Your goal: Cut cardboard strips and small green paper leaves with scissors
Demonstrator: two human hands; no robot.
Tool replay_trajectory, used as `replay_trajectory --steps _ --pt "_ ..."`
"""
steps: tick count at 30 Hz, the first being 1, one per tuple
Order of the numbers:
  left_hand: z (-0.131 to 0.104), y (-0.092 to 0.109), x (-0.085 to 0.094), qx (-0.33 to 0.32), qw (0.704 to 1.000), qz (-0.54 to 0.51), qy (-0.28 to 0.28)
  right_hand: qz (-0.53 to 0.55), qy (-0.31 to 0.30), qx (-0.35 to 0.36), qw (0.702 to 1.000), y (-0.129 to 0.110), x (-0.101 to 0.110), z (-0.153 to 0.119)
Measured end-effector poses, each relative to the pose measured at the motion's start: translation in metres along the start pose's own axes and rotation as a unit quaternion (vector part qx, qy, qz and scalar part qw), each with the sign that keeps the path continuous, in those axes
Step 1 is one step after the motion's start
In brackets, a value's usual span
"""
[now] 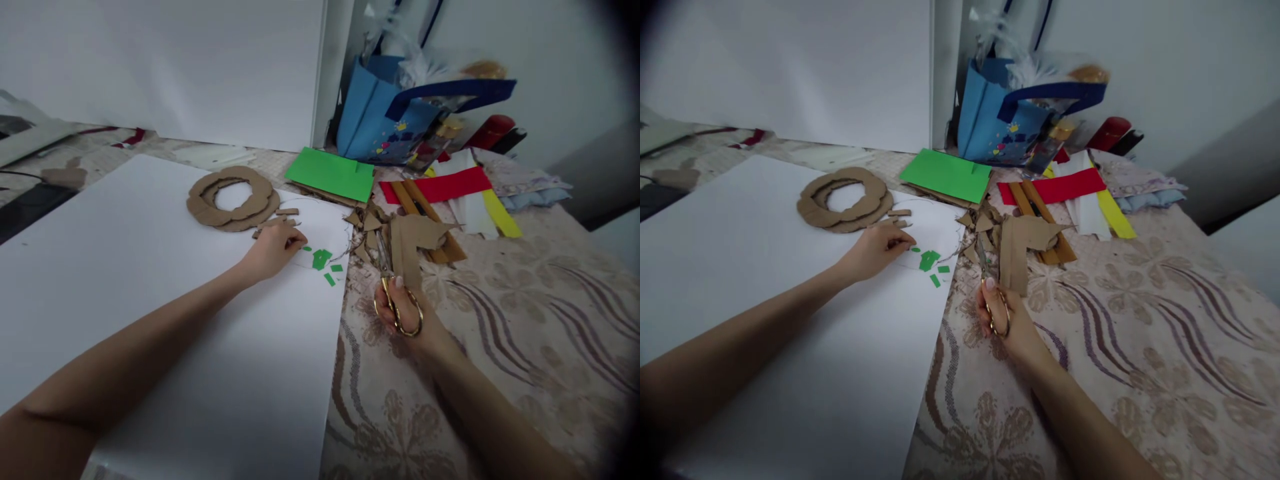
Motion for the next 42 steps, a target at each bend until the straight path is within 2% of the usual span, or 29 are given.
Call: replay_trajectory --steps 7,20,25,28,30,32,35,42 --pt "-0.002 0.005 0.012 0.014 0.999 0.015 0.043 -0.013 0.006 -0.002 1.000 0.003 0.000 0.002" --pt "-0.003 0.004 0.006 0.013 1.000 0.028 -0.005 -0.004 0.015 0.008 1.000 0.001 0.002 0.003" --pt "-0.001 -0.003 0.008 0.003 0.999 0.016 0.028 -0.008 0.013 0.004 1.000 0.004 0.002 0.005" --pt "-0.003 0.001 0.009 -0.014 0.998 0.021 0.053 -0.010 0.012 0.010 1.000 0.002 0.001 0.004" --pt "-0.006 0.010 0.005 -0.034 0.998 0.029 0.043 -0.005 0.015 0.011 1.000 0.000 0.000 0.002" --pt "-0.010 0.020 -0.002 -0.052 0.998 0.034 0.009 0.000 0.015 0.010 1.000 -0.002 -0.001 0.001" --pt "-0.015 0.028 -0.011 -0.051 0.997 0.042 -0.030 0.002 0.005 0.015 1.000 -0.003 -0.002 0.000" --pt "-0.017 0.029 -0.022 -0.060 0.996 0.065 -0.021 -0.006 -0.001 0.003 1.000 -0.002 -0.002 -0.001"
Point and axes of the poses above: each hand's wrist, its own z-axis towards the middle knuckle, its own x-axis out of the back of the hand, y = z × x, the point moved 7 cm from there along z, towards the middle knuckle
